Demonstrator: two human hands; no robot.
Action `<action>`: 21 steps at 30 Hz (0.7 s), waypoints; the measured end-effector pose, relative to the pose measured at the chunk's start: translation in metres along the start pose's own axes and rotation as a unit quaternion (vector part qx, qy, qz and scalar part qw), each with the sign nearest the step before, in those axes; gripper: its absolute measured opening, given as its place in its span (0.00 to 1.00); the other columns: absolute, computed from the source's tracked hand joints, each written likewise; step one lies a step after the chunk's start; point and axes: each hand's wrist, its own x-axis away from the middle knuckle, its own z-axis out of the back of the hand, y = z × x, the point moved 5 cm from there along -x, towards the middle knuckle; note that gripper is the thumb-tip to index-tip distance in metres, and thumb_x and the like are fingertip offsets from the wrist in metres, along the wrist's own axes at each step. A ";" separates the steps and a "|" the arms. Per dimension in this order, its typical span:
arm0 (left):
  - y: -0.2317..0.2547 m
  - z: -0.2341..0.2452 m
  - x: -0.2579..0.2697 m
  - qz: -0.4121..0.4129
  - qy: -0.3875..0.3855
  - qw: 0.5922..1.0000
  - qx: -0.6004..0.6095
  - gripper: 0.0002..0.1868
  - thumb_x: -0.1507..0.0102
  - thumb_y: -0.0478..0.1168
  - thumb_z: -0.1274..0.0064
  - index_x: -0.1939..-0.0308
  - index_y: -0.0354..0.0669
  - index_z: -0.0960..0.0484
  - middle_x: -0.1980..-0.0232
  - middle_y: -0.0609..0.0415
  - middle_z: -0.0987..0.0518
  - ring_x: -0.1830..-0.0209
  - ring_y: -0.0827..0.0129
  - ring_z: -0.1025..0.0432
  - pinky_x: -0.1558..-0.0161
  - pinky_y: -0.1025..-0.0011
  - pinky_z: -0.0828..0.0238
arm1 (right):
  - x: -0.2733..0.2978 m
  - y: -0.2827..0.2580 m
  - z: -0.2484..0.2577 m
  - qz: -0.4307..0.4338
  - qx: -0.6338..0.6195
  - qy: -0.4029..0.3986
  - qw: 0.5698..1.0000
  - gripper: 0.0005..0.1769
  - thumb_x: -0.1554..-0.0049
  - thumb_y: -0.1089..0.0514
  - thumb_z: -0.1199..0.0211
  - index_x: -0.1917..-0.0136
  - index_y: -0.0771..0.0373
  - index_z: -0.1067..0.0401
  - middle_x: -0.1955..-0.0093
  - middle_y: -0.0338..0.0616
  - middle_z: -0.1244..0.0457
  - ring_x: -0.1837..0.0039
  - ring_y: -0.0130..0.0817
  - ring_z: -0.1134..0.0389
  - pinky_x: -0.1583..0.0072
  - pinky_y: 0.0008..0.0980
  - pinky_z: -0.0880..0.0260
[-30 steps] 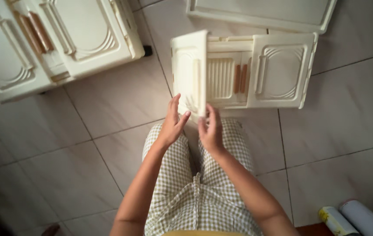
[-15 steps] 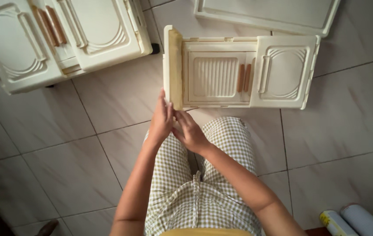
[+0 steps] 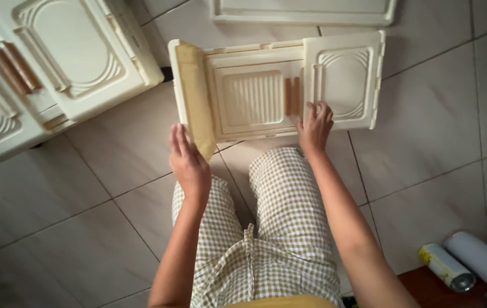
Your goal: The person assembles a beige foldable plastic crate by unfolding its sides and securing the latches. They then place the crate on the floor and repeat the process with a second identical crate, closing the lids and stacking them.
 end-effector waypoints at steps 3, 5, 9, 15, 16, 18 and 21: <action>0.009 -0.001 0.000 -0.027 0.027 0.999 -0.037 0.34 0.34 0.25 0.54 0.23 0.41 0.39 0.23 0.38 0.36 0.33 0.44 0.31 0.36 0.51 0.37 | 0.004 0.021 -0.009 -0.029 0.028 -0.008 0.999 0.43 0.51 0.54 0.23 0.27 0.60 0.40 0.27 0.57 0.50 0.27 0.59 0.47 0.38 0.58 0.40; 0.011 -0.004 -0.001 -0.039 0.027 0.997 -0.053 0.34 0.33 0.25 0.55 0.23 0.43 0.39 0.21 0.38 0.38 0.29 0.46 0.33 0.32 0.48 0.42 | 0.005 0.027 -0.015 -0.038 0.033 -0.009 0.999 0.46 0.51 0.53 0.22 0.26 0.59 0.42 0.26 0.56 0.50 0.25 0.58 0.47 0.38 0.58 0.39; 0.007 -0.008 -0.001 -0.023 0.013 0.998 -0.059 0.35 0.34 0.25 0.56 0.21 0.45 0.40 0.19 0.37 0.43 0.23 0.41 0.40 0.28 0.48 0.46 | 0.012 0.034 -0.025 -0.039 0.014 -0.002 0.999 0.49 0.51 0.53 0.21 0.22 0.57 0.43 0.23 0.54 0.49 0.24 0.56 0.47 0.35 0.56 0.38; 0.013 -0.008 0.006 -0.040 0.002 0.988 -0.149 0.37 0.32 0.26 0.55 0.19 0.49 0.42 0.17 0.35 0.49 0.18 0.40 0.48 0.23 0.44 0.52 | 0.015 0.033 -0.026 -0.011 0.001 0.026 1.000 0.50 0.52 0.55 0.23 0.23 0.59 0.45 0.25 0.61 0.50 0.26 0.61 0.47 0.37 0.58 0.37; 0.014 -0.010 0.008 -0.033 -0.011 0.986 -0.165 0.37 0.31 0.27 0.54 0.18 0.50 0.43 0.16 0.35 0.52 0.17 0.40 0.52 0.22 0.43 0.57 | 0.015 0.030 -0.025 -0.006 0.005 0.033 0.999 0.50 0.53 0.55 0.23 0.23 0.59 0.46 0.25 0.63 0.50 0.26 0.62 0.47 0.38 0.58 0.37; 0.016 -0.016 0.012 -0.019 -0.036 0.979 -0.198 0.38 0.30 0.29 0.53 0.17 0.52 0.47 0.15 0.35 0.58 0.14 0.38 0.60 0.20 0.40 0.65 | 0.015 0.025 -0.023 -0.004 0.002 0.037 0.999 0.51 0.53 0.59 0.25 0.22 0.59 0.46 0.24 0.62 0.50 0.25 0.62 0.46 0.38 0.57 0.36; 0.028 -0.030 0.016 -0.098 -0.010 0.968 -0.229 0.42 0.28 0.33 0.52 0.14 0.56 0.55 0.13 0.37 0.70 0.14 0.43 0.76 0.18 0.40 0.82 | 0.014 0.019 -0.018 -0.009 -0.003 0.029 1.000 0.52 0.54 0.62 0.27 0.21 0.59 0.47 0.24 0.61 0.49 0.25 0.61 0.46 0.38 0.56 0.35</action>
